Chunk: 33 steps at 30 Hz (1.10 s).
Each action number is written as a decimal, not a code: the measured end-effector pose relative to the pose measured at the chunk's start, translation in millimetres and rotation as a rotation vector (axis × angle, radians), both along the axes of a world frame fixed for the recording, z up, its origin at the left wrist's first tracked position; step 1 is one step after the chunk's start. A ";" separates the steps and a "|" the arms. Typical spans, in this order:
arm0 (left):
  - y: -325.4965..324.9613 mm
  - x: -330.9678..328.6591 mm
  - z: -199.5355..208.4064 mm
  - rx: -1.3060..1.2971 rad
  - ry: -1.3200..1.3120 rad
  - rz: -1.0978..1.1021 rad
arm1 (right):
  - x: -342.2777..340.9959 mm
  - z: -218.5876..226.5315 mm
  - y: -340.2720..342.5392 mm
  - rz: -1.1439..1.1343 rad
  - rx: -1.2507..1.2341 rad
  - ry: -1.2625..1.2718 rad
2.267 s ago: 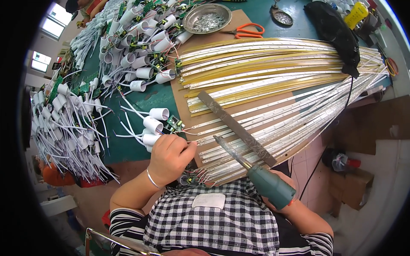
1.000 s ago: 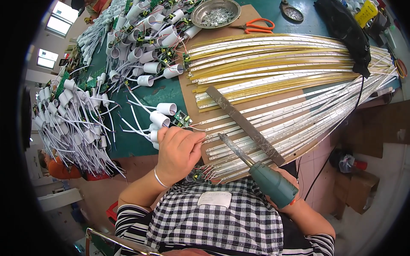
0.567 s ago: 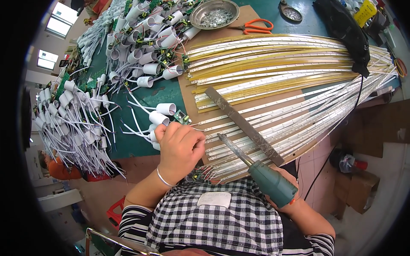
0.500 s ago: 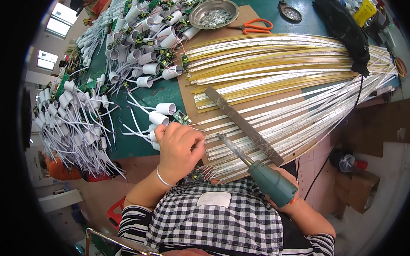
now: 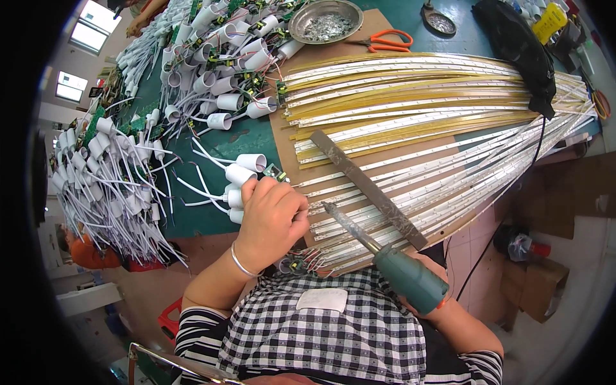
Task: The person solders wires to LED light strips with a soldering iron.
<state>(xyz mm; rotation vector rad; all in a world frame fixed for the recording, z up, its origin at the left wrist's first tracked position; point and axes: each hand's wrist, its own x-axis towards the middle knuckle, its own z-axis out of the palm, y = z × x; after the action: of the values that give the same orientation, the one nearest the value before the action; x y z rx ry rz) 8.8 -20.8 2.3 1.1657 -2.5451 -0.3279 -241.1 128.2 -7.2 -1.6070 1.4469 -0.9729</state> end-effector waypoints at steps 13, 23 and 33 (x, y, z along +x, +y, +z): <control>0.3 -1.8 -1.7 -0.014 0.074 0.015 | 1.3 -4.4 -7.4 0.111 -0.075 0.129; -2.2 -2.6 -3.4 -0.036 0.074 0.013 | -0.7 -5.9 6.0 -0.052 0.050 0.027; 0.5 0.3 -5.5 -0.029 0.055 0.002 | -6.8 -21.6 16.1 -0.140 0.009 -0.047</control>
<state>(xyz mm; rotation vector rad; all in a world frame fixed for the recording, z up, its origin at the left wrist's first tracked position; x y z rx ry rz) 9.1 -20.2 -3.2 1.1330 -2.4932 -0.3170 -247.9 144.3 -28.8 -1.4821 1.5457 -1.0746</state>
